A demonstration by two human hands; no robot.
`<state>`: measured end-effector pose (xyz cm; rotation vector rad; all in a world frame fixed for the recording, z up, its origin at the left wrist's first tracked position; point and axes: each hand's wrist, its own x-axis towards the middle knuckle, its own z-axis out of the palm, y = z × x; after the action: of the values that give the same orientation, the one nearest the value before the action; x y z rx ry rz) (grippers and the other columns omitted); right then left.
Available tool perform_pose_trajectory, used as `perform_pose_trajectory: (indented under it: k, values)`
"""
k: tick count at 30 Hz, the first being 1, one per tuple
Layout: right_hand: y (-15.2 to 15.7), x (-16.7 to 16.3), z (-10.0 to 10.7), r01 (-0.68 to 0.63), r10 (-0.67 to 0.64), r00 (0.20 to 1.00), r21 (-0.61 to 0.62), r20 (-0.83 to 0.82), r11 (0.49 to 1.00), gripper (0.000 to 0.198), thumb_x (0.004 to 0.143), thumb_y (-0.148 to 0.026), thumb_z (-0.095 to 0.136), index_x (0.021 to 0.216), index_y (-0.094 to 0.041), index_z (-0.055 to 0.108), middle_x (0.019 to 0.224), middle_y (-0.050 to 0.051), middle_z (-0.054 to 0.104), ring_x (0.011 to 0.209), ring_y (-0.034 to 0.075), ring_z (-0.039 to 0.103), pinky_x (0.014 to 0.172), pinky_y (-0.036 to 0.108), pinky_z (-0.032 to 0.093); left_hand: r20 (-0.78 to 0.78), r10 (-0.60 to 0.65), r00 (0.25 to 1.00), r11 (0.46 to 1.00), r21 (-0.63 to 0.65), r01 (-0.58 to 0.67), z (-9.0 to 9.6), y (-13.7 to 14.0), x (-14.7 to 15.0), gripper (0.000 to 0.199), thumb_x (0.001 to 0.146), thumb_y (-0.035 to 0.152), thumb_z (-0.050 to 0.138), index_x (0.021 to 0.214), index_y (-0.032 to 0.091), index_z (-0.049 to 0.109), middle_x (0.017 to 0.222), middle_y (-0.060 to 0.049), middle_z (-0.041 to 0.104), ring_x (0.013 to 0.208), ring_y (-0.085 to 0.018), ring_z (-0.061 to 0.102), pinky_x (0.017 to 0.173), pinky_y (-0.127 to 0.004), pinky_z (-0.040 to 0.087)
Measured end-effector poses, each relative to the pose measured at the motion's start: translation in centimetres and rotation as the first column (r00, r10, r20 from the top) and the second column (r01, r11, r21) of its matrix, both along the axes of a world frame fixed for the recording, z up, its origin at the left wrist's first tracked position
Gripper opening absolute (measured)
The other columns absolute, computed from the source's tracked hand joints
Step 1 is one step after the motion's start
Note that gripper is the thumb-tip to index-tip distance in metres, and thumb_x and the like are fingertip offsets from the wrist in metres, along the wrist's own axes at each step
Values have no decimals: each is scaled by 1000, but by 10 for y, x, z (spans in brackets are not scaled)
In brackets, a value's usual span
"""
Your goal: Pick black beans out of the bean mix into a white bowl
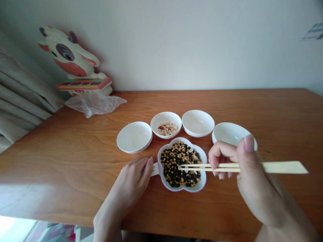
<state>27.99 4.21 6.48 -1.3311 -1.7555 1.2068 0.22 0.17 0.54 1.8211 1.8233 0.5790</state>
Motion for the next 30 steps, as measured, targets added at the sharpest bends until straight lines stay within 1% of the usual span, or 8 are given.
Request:
perform_pose_trajectory:
  k: [3,8,13,18,20,25,30]
  values:
    - [0,-2,3,-16,16,1000,38,7,999,74,99,-69,5,71,-23,55,65,1,53,63,15,48,60,31,38,-3,0,1000,1000,9,0,0,-1,0,40,106,41,35,85,22,63,91,-6,73,83,-22,64,78,-31,43]
    - [1,-4,6,43,-43,999,73,1,996,69,102,-65,13,69,-23,56,63,1,53,62,15,48,59,31,37,-6,-5,1000,1000,11,5,0,-1,0,40,106,40,35,82,22,61,87,-5,72,80,-22,63,77,-31,43]
    - [0,2,5,45,-47,998,72,29,996,76,99,-69,4,68,-23,56,64,3,52,62,17,49,59,33,37,-7,-4,1000,1000,15,4,1,-1,1,40,106,39,34,81,22,61,87,-6,72,79,-21,63,77,-31,43]
    - [-3,13,5,41,-49,996,109,71,993,79,96,-72,-1,68,-23,56,64,4,51,62,18,48,57,33,36,-6,-5,1000,1000,6,6,1,0,1,40,107,40,34,81,22,60,86,-5,71,79,-21,63,77,-31,42]
    - [-4,13,5,27,-34,997,96,73,995,79,96,-71,-1,68,-23,56,64,4,51,62,18,48,57,33,36,-2,-9,1000,1000,4,9,1,0,1,40,107,40,34,80,22,59,86,-5,71,79,-21,63,77,-31,42]
    - [-2,3,6,28,-29,999,19,45,999,77,98,-68,0,70,-23,56,65,2,52,62,17,49,59,33,37,-6,-1,1000,1000,18,1,2,0,1,41,106,40,34,80,22,61,87,-6,72,80,-22,64,77,-31,44]
    - [-1,-1,2,2,-2,1000,4,0,1000,75,98,-69,2,70,-23,55,65,2,52,62,16,48,59,32,37,-12,6,1000,1000,15,-5,3,-1,2,43,106,41,33,81,23,61,87,-6,72,80,-22,64,77,-31,44]
